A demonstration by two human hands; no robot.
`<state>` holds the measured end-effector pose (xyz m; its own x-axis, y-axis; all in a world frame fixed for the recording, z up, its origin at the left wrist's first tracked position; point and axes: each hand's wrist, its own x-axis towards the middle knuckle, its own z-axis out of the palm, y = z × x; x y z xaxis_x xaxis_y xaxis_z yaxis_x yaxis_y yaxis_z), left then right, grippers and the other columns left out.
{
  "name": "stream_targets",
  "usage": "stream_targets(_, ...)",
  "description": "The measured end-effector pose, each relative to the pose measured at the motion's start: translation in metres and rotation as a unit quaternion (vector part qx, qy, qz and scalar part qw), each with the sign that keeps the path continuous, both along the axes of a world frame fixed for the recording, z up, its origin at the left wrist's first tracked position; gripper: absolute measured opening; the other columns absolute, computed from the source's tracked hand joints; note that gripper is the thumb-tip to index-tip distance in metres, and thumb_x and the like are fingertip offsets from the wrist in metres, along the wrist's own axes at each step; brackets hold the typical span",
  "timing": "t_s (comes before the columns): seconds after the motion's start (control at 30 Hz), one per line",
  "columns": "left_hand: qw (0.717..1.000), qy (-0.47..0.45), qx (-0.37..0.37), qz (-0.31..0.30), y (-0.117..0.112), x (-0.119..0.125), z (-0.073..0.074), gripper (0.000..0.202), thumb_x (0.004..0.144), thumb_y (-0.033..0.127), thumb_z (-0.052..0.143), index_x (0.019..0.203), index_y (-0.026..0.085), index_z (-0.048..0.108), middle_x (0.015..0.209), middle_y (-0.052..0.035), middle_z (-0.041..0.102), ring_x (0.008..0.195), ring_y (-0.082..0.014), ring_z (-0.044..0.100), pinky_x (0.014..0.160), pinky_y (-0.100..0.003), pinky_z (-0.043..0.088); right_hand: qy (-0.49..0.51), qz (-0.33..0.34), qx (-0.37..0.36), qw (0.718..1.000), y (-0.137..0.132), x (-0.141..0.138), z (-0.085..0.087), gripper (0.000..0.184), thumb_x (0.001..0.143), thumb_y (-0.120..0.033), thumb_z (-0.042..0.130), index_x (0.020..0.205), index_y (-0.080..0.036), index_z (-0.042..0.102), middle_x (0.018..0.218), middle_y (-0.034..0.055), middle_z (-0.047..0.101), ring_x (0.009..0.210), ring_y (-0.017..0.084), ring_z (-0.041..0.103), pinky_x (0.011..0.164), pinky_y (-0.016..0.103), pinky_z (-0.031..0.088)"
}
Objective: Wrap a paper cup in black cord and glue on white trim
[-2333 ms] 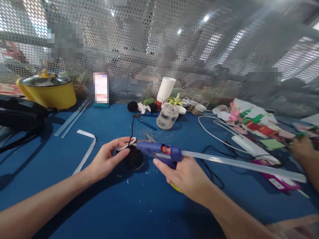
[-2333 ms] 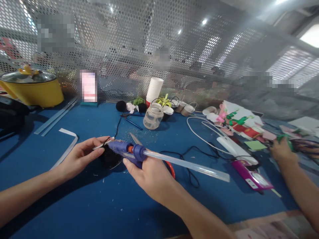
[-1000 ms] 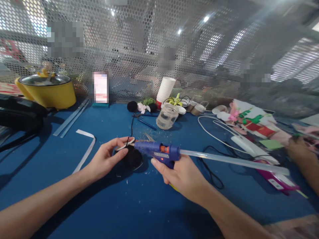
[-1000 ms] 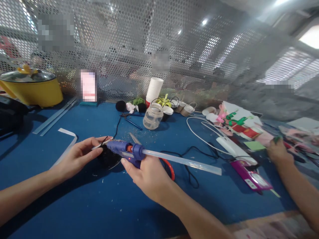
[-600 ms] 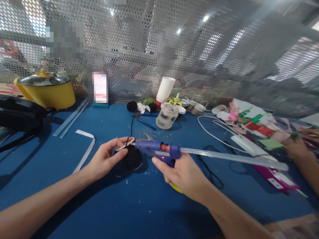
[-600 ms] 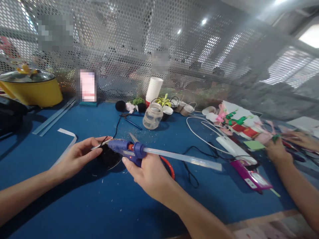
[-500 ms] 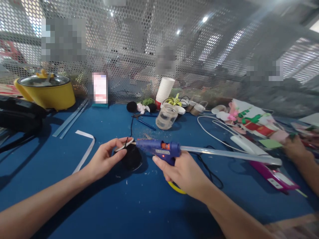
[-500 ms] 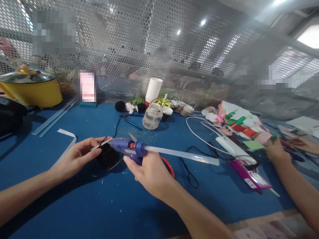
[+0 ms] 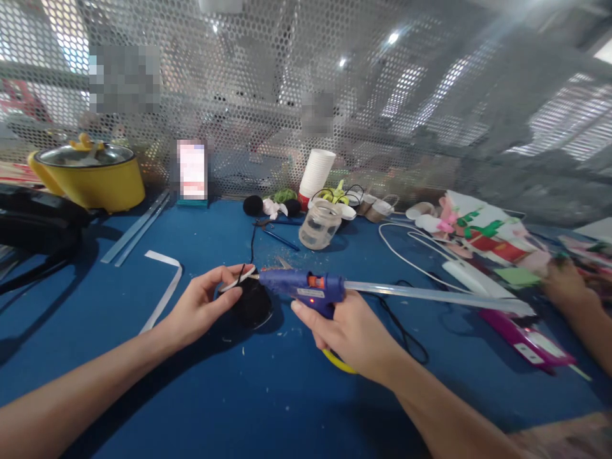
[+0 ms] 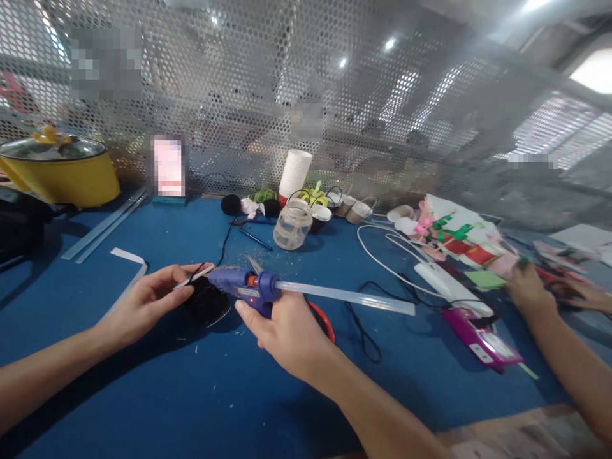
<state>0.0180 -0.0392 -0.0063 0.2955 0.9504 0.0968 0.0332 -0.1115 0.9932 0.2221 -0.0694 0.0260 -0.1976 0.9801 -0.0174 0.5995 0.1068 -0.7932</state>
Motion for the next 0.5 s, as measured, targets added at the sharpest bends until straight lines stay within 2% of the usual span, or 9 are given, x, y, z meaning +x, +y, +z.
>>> stream_targets(0.13,1.0,0.0,0.004,0.004,0.0003,0.0001,-0.0005,0.028,0.069,0.04,0.063,0.061,0.019,0.045,0.116,-0.0145,0.06,0.115,-0.029,0.048,0.096,-0.043,0.034,0.001,-0.005,0.016,1.0,0.0016,0.0019,-0.0026,0.034,0.077,-0.039,0.048,0.05,-0.02,0.045,0.036,-0.0041,0.047,0.035,0.011,0.052,0.041,0.02,0.048)
stream_targets(0.37,1.0,-0.003,0.007,-0.002,0.0007,-0.0017,-0.0036,0.026,0.071,0.037,0.062,0.062,0.019,0.045,0.117,-0.0136,0.059,0.117,-0.0269,0.046,0.1,-0.044,0.031,-0.003,0.009,0.003,1.0,-0.0031,-0.0023,0.0018,0.037,0.077,-0.038,0.047,0.044,-0.021,0.041,0.035,-0.0035,0.046,0.033,0.01,0.049,0.04,0.019,0.047)
stream_targets(0.5,1.0,-0.01,0.002,-0.001,0.0004,-0.0024,-0.0036,0.026,0.071,0.037,0.062,0.063,0.018,0.045,0.119,-0.0145,0.058,0.117,-0.0277,0.046,0.1,-0.044,0.03,-0.003,-0.005,-0.001,1.0,-0.0009,-0.002,0.0013,0.036,0.076,-0.038,0.047,0.045,-0.021,0.041,0.036,-0.0032,0.046,0.035,0.011,0.051,0.041,0.02,0.047)
